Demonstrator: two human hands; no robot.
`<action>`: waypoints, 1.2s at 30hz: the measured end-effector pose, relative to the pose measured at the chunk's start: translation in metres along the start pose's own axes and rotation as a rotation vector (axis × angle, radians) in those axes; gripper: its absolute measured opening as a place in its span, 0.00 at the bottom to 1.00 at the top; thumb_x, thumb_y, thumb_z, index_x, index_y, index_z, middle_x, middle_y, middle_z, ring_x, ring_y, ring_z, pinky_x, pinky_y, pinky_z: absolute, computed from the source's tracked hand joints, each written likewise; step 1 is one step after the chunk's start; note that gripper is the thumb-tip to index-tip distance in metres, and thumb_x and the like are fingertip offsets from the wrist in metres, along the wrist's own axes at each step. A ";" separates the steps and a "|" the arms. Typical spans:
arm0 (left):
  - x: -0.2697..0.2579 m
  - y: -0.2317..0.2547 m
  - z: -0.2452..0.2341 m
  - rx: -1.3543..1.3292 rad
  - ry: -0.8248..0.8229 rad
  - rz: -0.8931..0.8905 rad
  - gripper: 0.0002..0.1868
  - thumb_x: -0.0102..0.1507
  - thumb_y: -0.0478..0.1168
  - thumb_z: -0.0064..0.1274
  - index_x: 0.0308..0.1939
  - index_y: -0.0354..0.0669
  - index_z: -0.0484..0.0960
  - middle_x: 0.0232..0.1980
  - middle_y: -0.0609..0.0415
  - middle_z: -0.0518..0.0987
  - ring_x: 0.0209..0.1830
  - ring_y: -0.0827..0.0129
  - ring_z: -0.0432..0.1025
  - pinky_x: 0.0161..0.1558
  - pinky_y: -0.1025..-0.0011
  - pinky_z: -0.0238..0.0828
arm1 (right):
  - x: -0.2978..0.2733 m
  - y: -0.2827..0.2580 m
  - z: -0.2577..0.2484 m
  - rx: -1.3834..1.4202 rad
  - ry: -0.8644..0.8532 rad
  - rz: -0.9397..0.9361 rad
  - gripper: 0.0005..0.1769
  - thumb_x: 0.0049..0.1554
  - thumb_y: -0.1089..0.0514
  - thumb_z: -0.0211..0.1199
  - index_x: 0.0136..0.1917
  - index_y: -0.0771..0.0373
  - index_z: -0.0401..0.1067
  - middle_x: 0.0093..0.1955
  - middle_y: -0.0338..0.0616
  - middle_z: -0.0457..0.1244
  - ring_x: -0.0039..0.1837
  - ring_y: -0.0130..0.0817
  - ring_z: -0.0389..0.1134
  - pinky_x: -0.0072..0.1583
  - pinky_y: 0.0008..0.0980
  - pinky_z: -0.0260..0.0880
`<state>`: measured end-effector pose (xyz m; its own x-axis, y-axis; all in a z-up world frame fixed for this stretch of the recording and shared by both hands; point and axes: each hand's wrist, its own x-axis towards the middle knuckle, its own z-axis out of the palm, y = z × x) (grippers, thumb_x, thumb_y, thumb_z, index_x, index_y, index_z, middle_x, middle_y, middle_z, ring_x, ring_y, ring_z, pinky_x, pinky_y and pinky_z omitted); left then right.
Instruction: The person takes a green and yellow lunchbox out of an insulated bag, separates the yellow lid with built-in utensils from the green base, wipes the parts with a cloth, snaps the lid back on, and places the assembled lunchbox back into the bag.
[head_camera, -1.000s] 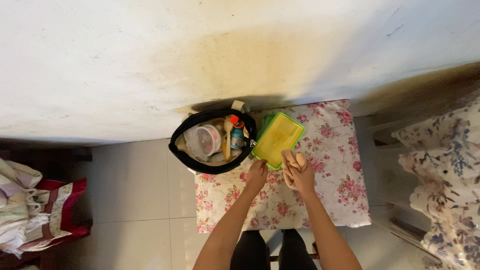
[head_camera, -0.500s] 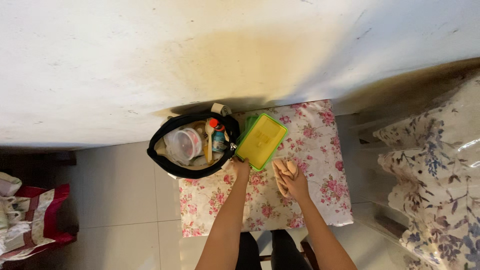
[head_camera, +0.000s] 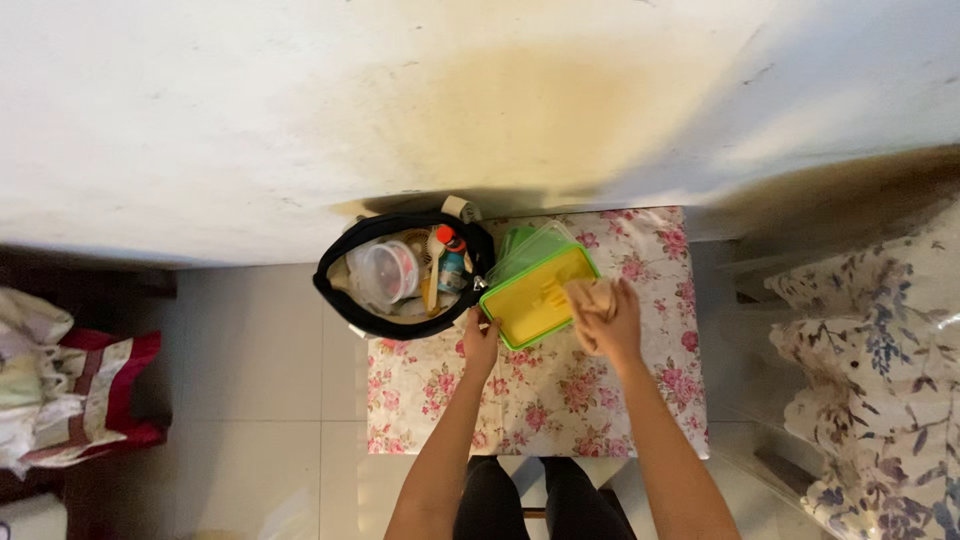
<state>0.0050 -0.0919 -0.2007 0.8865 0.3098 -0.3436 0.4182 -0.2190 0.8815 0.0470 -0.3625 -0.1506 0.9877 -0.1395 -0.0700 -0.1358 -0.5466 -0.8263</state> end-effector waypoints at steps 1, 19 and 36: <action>-0.003 -0.001 -0.005 -0.031 -0.012 0.058 0.21 0.67 0.40 0.54 0.61 0.38 0.69 0.54 0.46 0.77 0.44 0.62 0.79 0.42 0.65 0.75 | 0.005 -0.004 -0.001 -0.042 0.030 -0.092 0.44 0.49 0.60 0.73 0.75 0.67 0.61 0.75 0.66 0.54 0.70 0.60 0.59 0.61 0.49 0.66; -0.015 0.032 -0.073 -0.477 -0.002 0.234 0.26 0.69 0.45 0.51 0.69 0.46 0.64 0.59 0.52 0.72 0.56 0.70 0.67 0.58 0.71 0.66 | -0.007 -0.064 0.018 0.450 -0.199 -0.060 0.41 0.53 0.58 0.66 0.79 0.58 0.59 0.67 0.52 0.65 0.66 0.43 0.68 0.64 0.41 0.70; -0.053 0.092 -0.106 -0.350 0.207 0.453 0.25 0.74 0.54 0.43 0.66 0.40 0.70 0.63 0.50 0.72 0.62 0.67 0.66 0.64 0.70 0.61 | -0.035 -0.188 0.033 -0.186 -0.208 -0.034 0.32 0.57 0.30 0.59 0.64 0.53 0.74 0.57 0.52 0.65 0.57 0.50 0.69 0.58 0.49 0.70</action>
<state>-0.0243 -0.0309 -0.0669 0.8896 0.4379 0.1296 -0.1125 -0.0649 0.9915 0.0405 -0.2275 -0.0113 0.9839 0.0431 -0.1733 -0.0956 -0.6928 -0.7148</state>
